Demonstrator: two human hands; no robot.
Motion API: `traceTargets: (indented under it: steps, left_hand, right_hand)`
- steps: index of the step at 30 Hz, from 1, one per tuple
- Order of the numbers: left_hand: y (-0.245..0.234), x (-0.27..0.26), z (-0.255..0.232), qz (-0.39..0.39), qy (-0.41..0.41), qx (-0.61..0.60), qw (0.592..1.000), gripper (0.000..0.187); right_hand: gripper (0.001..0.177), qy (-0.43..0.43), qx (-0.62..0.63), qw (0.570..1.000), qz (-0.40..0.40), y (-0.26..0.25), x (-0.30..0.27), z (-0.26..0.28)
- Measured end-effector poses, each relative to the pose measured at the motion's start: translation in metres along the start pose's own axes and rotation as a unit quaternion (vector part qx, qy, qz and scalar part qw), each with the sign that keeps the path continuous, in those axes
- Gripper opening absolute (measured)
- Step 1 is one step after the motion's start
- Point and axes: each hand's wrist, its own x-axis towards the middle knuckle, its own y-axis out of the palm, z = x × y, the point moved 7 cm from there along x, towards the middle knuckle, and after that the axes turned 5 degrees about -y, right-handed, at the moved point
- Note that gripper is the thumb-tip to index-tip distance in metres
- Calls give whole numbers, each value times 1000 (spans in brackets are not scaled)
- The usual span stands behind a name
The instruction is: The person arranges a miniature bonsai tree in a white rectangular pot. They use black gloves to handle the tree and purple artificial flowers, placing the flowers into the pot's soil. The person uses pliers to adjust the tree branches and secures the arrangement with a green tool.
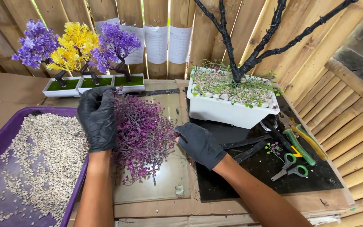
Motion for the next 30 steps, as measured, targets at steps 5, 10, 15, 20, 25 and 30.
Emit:
traceTargets:
  steps: [5,10,15,20,25,30]
  left_hand:
    - [3,-8,-23,48,-91,-68,992,10]
    - [2,-12,-48,53,-104,-49,992,9]
    - [3,-22,-72,67,-117,-50,990,7]
    - [-14,-41,-63,83,-145,-59,984,7]
    - [-29,-63,-48,106,-143,12,984,26]
    - [-34,-72,-13,100,-184,-25,977,19]
  right_hand:
    - [42,-21,-40,999,2,11,-3,-10]
    - [46,-21,-47,999,0,19,-7,-18]
    - [49,-23,-12,1000,2,18,-4,-19]
    - [50,-27,21,999,10,14,-4,-18]
    - [49,-53,20,998,33,-4,-3,-11]
    - [47,-102,-44,994,-6,-46,27,52]
